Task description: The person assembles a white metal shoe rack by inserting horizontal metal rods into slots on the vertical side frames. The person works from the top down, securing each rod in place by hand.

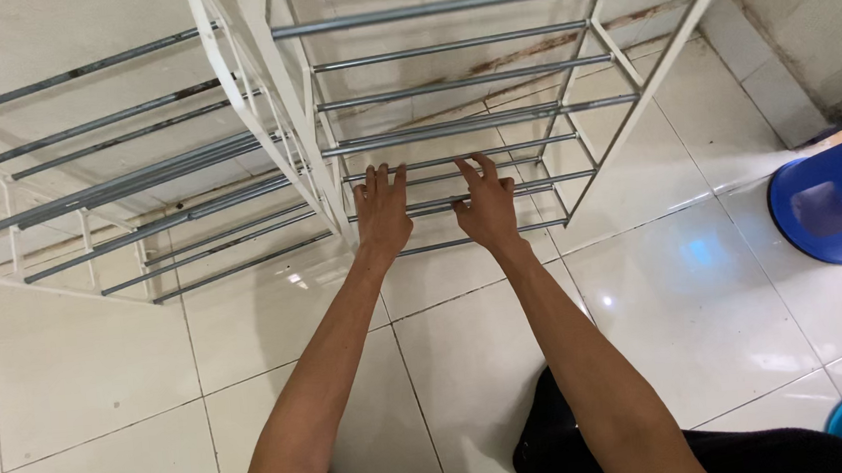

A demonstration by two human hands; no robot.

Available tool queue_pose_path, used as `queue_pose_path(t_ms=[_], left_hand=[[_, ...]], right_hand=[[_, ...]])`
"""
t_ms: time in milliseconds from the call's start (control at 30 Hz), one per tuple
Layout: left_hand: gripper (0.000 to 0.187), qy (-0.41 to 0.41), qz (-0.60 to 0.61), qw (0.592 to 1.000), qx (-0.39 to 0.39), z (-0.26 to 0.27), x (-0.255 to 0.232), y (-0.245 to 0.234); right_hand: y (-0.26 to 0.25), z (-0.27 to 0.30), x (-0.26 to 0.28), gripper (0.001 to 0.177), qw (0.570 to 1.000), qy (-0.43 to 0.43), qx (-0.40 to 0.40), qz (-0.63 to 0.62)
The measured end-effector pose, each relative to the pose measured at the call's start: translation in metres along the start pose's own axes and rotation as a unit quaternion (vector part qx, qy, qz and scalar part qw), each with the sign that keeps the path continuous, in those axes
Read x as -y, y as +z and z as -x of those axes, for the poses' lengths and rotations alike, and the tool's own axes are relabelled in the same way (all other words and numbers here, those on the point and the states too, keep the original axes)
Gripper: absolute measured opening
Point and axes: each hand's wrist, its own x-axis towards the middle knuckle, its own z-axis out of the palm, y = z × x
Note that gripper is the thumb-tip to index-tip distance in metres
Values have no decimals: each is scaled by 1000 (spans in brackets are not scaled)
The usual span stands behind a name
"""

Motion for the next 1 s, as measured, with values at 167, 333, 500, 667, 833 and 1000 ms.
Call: queue_pose_path(t_ms=[167,333,500,667,833,1000], left_hand=[[72,23,-2,999,-45,4,9,-4],[58,70,44,991,-105,24,12,-20],[36,99,112,969,-196,59,20,-34],[20,-78,227,951,-195,80,36,-43],[42,-120,307,919,-217,83,47,-45],[41,-119,316,923,-183,77,44,-44]], right_hand=[[6,-3,-3,43,996,-44,-72,-12],[7,-2,2,24,995,-52,-81,1],[11,6,15,21,995,-76,-69,12],[19,9,39,30,992,-111,-59,22],[29,10,59,34,987,-149,-60,-9],[39,8,78,29,988,-148,-50,-17]])
